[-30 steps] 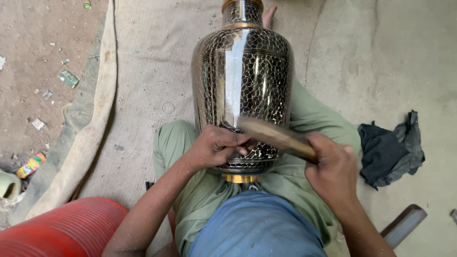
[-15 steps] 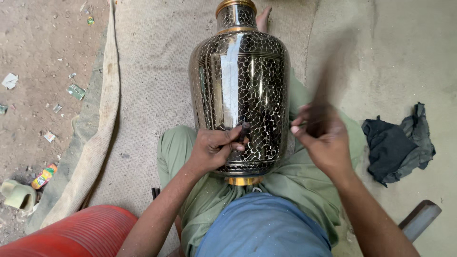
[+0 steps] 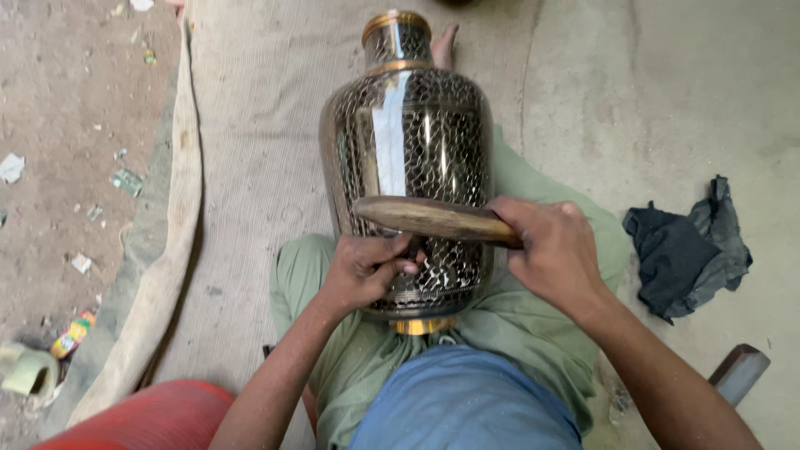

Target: The person sits on the floor and uses a hammer and chisel to engrave a decorative pattern onto a large metal vase. The person holds the chisel against the vase surface and strikes it repeatedly with the hammer to create indentations.

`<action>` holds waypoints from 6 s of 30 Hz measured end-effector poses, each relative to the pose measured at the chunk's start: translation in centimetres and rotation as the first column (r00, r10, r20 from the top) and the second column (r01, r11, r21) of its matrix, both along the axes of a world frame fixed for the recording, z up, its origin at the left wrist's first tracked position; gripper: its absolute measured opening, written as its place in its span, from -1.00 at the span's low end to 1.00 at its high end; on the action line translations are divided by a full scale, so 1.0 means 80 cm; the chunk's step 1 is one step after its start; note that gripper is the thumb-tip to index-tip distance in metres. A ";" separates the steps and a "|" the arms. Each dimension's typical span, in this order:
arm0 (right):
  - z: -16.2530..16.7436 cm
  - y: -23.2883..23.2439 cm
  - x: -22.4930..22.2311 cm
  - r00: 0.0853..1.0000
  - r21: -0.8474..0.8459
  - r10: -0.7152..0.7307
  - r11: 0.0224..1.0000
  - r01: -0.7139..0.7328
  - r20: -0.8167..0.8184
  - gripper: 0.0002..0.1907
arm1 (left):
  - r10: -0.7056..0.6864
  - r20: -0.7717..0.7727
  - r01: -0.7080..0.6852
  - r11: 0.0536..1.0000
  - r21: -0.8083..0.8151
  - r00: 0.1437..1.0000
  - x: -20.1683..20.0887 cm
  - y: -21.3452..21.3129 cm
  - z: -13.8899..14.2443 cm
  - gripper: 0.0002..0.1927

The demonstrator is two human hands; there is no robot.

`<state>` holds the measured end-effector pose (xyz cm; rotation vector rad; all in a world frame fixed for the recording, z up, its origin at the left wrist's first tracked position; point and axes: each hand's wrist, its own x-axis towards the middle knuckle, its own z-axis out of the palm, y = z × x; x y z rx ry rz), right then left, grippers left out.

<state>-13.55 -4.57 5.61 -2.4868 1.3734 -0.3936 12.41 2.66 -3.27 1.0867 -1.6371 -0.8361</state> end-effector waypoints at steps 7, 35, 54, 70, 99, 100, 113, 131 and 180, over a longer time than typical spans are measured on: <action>-0.002 0.011 -0.008 0.951 0.243 -0.221 0.955 0.167 0.214 -0.53 | -0.030 -0.069 0.031 1.000 0.005 0.997 0.000 -0.004 -0.001 -0.77; 0.029 -0.134 -0.088 0.230 0.679 -0.641 0.708 -0.191 0.733 -0.59 | 0.580 -0.649 -0.357 0.815 0.456 0.492 0.031 0.075 -0.012 -0.36; -0.121 0.108 -0.118 0.211 0.770 -0.743 0.587 -0.250 0.635 -0.31 | 0.517 -0.610 -0.214 0.839 0.500 0.600 -0.014 0.008 0.043 -0.38; -0.089 0.093 -0.067 0.278 0.843 -0.804 0.450 -0.295 0.526 -0.46 | 0.357 -0.582 -0.044 0.875 0.482 0.731 -0.030 -0.039 0.062 -0.41; -0.017 0.009 -0.071 0.857 0.405 -0.503 0.764 0.502 -0.114 -0.49 | -0.182 0.215 0.158 0.980 0.122 0.960 -0.028 -0.078 0.078 -0.56; -0.012 0.011 -0.069 0.849 0.460 -0.526 0.769 0.444 0.059 -0.49 | -0.187 0.248 0.146 0.974 0.172 0.951 -0.027 -0.079 0.079 -0.55; 0.004 0.047 -0.066 0.776 0.386 -0.590 0.784 0.486 0.222 -0.57 | -0.219 0.153 0.199 0.970 0.137 0.964 -0.027 -0.080 0.083 -0.55; -0.028 0.011 -0.054 0.896 0.228 -0.444 0.872 0.434 -0.009 -0.51 | 0.411 -0.120 -0.351 0.872 0.340 0.904 -0.059 -0.032 0.063 -0.61; 0.130 -0.082 0.045 0.981 0.315 -0.013 0.948 -0.049 0.193 -0.61 | 0.581 -0.134 -0.588 0.808 -0.023 0.803 -0.071 -0.017 0.072 -0.40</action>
